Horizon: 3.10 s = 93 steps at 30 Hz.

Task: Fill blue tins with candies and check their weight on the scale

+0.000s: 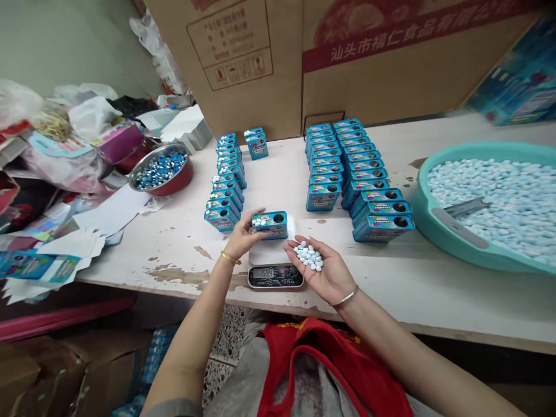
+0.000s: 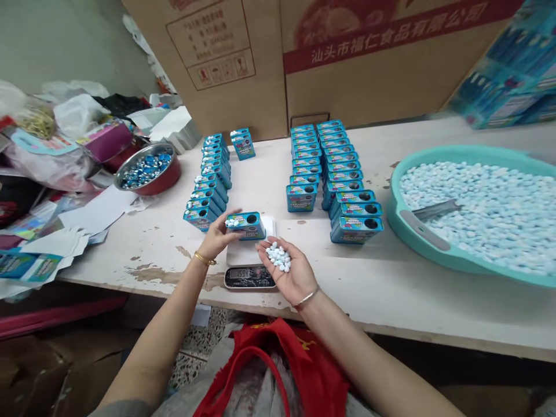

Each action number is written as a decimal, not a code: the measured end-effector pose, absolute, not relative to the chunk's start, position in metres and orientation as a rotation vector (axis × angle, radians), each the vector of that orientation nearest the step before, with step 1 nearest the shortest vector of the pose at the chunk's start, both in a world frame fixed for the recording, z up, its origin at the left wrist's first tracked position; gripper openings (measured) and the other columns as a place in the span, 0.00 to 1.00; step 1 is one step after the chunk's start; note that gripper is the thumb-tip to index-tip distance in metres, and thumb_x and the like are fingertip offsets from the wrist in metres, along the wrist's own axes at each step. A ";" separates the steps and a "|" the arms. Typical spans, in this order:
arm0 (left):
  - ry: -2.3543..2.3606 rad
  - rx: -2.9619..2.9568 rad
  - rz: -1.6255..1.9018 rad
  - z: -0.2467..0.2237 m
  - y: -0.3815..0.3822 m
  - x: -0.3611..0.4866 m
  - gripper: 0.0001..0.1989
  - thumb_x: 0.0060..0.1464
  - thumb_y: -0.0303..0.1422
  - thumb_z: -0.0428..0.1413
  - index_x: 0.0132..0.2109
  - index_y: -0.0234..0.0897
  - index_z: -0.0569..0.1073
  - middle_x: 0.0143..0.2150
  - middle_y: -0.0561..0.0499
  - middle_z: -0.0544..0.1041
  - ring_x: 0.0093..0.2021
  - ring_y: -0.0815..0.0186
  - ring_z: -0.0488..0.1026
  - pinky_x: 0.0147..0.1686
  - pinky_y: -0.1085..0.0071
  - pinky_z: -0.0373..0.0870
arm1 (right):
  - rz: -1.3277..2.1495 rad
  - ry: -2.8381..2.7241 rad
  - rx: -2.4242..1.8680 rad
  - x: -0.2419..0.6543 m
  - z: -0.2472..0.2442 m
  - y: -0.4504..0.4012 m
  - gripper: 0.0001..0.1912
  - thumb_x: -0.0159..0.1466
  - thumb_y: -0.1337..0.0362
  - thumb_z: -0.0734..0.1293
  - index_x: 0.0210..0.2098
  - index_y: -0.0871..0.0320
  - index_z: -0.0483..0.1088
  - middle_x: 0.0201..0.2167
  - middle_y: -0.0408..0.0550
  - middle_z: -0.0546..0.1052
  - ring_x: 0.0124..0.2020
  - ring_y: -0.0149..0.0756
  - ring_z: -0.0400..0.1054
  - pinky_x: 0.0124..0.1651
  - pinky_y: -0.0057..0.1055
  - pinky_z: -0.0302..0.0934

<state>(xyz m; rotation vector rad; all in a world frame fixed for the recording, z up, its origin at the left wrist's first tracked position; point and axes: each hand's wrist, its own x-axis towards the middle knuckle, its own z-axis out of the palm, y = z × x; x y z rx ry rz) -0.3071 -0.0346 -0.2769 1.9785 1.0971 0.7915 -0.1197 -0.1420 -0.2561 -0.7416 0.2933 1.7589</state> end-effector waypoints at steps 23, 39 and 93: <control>1.018 3.127 1.040 -0.253 -0.076 -0.267 0.17 0.55 0.31 0.55 0.50 0.55 0.72 0.45 0.53 0.77 0.45 0.61 0.71 0.48 0.60 0.53 | 1.578 0.424 -0.596 -0.114 -0.262 -0.098 0.10 0.61 0.73 0.58 0.30 0.64 0.71 0.25 0.48 0.79 0.26 0.31 0.73 0.30 0.25 0.70; 1.178 1.991 1.204 -0.283 -0.059 -0.291 0.22 0.48 0.35 0.62 0.50 0.41 0.66 0.44 0.50 0.72 0.43 0.64 0.71 0.44 0.66 0.68 | 1.634 0.400 -0.624 -0.097 -0.267 -0.123 0.10 0.61 0.71 0.58 0.35 0.66 0.71 0.31 0.56 0.79 0.40 0.39 0.75 0.45 0.35 0.71; 0.660 2.798 0.450 -0.249 -0.111 -0.229 0.06 0.58 0.28 0.47 0.37 0.33 0.68 0.35 0.46 0.73 0.38 0.63 0.70 0.38 0.69 0.71 | 1.714 0.367 -0.714 -0.117 -0.254 -0.143 0.10 0.60 0.70 0.58 0.31 0.61 0.71 0.31 0.51 0.80 0.42 0.37 0.75 0.45 0.33 0.70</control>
